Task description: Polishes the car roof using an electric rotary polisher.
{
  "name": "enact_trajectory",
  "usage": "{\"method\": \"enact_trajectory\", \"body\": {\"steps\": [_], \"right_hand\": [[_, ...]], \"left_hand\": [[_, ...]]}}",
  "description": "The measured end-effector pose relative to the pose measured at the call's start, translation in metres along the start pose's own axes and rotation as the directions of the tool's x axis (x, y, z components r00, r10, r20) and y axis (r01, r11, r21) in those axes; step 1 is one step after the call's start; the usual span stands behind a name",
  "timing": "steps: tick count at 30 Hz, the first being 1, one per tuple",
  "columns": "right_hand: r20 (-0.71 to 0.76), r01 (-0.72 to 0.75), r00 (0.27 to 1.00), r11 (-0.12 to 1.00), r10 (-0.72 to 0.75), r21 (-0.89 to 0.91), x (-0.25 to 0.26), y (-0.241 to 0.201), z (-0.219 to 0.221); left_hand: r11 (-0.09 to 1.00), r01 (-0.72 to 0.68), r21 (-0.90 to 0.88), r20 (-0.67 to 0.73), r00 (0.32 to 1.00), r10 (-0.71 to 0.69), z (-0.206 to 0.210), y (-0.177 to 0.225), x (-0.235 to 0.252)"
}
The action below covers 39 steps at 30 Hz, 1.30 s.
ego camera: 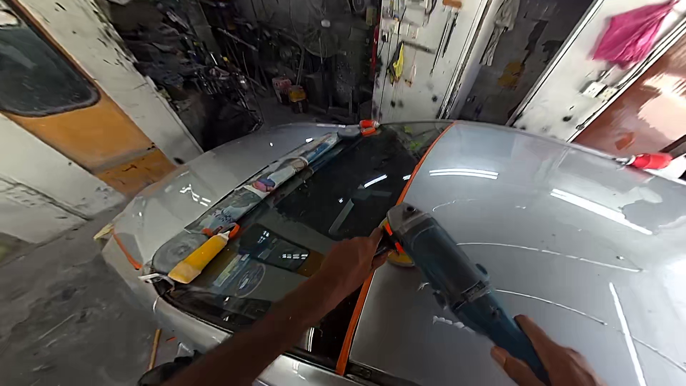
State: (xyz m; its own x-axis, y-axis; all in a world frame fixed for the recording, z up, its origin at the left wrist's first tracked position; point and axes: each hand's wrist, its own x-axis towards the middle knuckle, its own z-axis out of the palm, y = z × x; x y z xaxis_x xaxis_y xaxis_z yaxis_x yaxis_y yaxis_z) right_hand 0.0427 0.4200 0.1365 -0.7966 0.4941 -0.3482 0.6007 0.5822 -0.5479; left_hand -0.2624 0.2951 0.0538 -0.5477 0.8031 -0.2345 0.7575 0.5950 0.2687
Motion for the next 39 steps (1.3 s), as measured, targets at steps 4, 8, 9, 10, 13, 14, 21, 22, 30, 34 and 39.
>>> {"method": "enact_trajectory", "body": {"steps": [4,8,9,10,13,14,21,22,30,34,39], "right_hand": [[0.008,-0.045,0.999,0.999,0.045,0.027,0.037,0.012,-0.028],[-0.040,-0.124,0.991,0.988,0.128,0.091,0.070,0.020,-0.052],[-0.046,-0.146,0.987,0.982,0.152,0.117,0.077,0.020,-0.058],[-0.057,-0.158,0.984,0.978,0.167,0.137,0.084,0.018,-0.064],[-0.078,-0.181,0.977,0.966,0.198,0.187,0.107,0.015,-0.077],[-0.089,-0.178,0.976,0.966,0.197,0.187,0.117,0.015,-0.080],[-0.128,-0.188,0.969,0.964,0.213,0.188,0.189,0.007,-0.106],[-0.123,-0.190,0.969,0.962,0.217,0.195,0.193,0.006,-0.110],[0.002,-0.187,0.982,0.971,0.189,0.148,0.150,-0.001,-0.092],[0.092,-0.131,0.988,0.986,0.121,0.104,0.092,0.006,-0.069],[0.186,0.024,0.982,0.999,-0.016,-0.040,0.012,0.011,-0.043]], "left_hand": [[0.995,-0.100,0.019,-0.082,0.991,0.101,-0.009,0.007,0.057],[0.983,-0.184,0.007,-0.123,0.975,0.183,-0.023,0.020,0.113],[0.976,-0.216,0.003,-0.143,0.966,0.214,-0.025,0.022,0.126],[0.971,-0.238,0.005,-0.157,0.959,0.236,-0.028,0.024,0.139],[0.955,-0.297,0.018,-0.174,0.939,0.296,-0.039,0.030,0.176],[0.949,-0.313,0.023,-0.178,0.933,0.312,-0.043,0.030,0.189],[0.923,-0.383,0.027,-0.203,0.902,0.380,-0.057,0.021,0.277],[0.923,-0.384,0.021,-0.203,0.903,0.380,-0.058,0.021,0.282],[0.963,-0.264,-0.052,-0.224,0.943,0.246,-0.038,0.000,0.198],[0.993,-0.102,-0.057,-0.171,0.981,0.091,-0.017,0.002,0.103],[0.996,0.085,-0.030,-0.059,0.994,-0.087,0.009,0.012,-0.021]]}}
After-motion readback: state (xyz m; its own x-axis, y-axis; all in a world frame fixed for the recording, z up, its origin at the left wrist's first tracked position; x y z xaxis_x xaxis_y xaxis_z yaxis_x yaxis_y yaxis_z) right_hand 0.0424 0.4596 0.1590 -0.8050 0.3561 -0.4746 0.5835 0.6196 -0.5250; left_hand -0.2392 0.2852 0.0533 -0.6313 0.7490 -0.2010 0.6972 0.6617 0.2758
